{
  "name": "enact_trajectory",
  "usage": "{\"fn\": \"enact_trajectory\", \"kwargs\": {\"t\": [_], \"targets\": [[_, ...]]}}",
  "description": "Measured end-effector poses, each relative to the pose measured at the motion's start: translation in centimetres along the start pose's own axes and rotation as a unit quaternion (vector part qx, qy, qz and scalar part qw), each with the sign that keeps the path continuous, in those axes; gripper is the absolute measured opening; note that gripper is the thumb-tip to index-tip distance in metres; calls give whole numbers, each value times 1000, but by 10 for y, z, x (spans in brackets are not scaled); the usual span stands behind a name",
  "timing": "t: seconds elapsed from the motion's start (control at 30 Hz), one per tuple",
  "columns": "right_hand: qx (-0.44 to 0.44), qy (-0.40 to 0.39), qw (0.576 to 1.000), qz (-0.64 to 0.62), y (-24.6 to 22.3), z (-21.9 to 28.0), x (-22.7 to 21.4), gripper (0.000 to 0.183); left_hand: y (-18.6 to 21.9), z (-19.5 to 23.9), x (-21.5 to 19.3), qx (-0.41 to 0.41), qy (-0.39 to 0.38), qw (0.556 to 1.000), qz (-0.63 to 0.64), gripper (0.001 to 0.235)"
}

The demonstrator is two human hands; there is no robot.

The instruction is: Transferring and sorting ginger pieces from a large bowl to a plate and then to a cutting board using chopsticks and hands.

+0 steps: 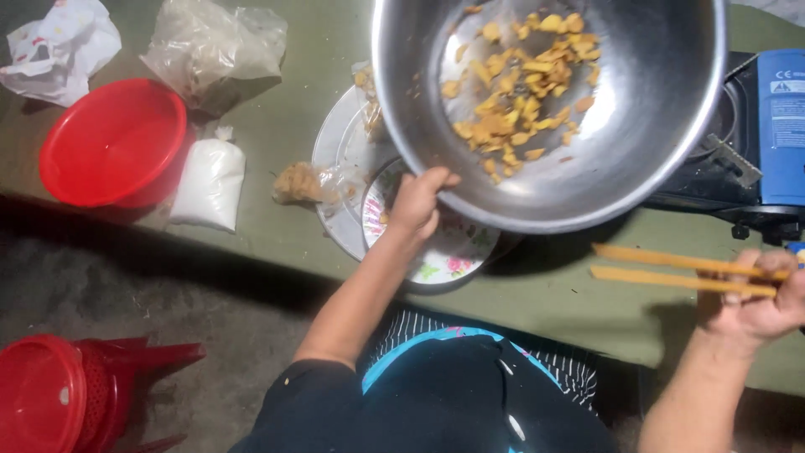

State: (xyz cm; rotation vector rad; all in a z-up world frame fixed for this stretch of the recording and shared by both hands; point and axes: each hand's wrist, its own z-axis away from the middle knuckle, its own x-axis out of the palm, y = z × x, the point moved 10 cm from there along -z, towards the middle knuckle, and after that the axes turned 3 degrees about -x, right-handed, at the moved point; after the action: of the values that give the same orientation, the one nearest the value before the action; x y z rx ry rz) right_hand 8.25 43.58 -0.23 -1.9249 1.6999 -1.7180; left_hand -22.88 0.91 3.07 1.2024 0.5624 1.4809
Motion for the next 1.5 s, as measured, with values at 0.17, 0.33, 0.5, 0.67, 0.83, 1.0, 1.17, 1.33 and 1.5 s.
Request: {"fn": "enact_trajectory", "kwargs": {"t": [0.17, 0.33, 0.5, 0.67, 0.83, 1.0, 1.17, 1.33, 1.5], "targets": [[-20, 3, 966, 259, 5, -32, 163, 33, -15, 22, -31, -41, -8, 999, 18, 13], [-13, -240, 890, 387, 45, -20, 294, 26, -32, 30, -61, -35, 16, 998, 44, 20], [34, -309, 881, 355, 67, -20, 314, 22, -42, 31, -91, -7, 68, 996, 58, 6], [-1, -289, 886, 363, 63, -54, 299, 22, -46, 39, -98, -16, 69, 995, 63, 10], [-25, -219, 888, 403, 49, -84, 284, 20, -48, 55, -96, -82, 95, 990, 72, 5], [-106, -206, 850, 474, 28, -95, 285, 21, -56, 53, -99, -87, 80, 991, 60, 9], [-141, -251, 780, 555, 32, -83, 302, 17, -46, 68, -93, -96, 97, 988, 78, 6], [-96, -281, 789, 537, 51, -62, 330, 21, -47, 64, -94, -63, 90, 990, 85, 5], [-58, -305, 817, 487, 67, -48, 363, 22, -33, 84, -90, -42, 77, 993, 86, 27]]}}
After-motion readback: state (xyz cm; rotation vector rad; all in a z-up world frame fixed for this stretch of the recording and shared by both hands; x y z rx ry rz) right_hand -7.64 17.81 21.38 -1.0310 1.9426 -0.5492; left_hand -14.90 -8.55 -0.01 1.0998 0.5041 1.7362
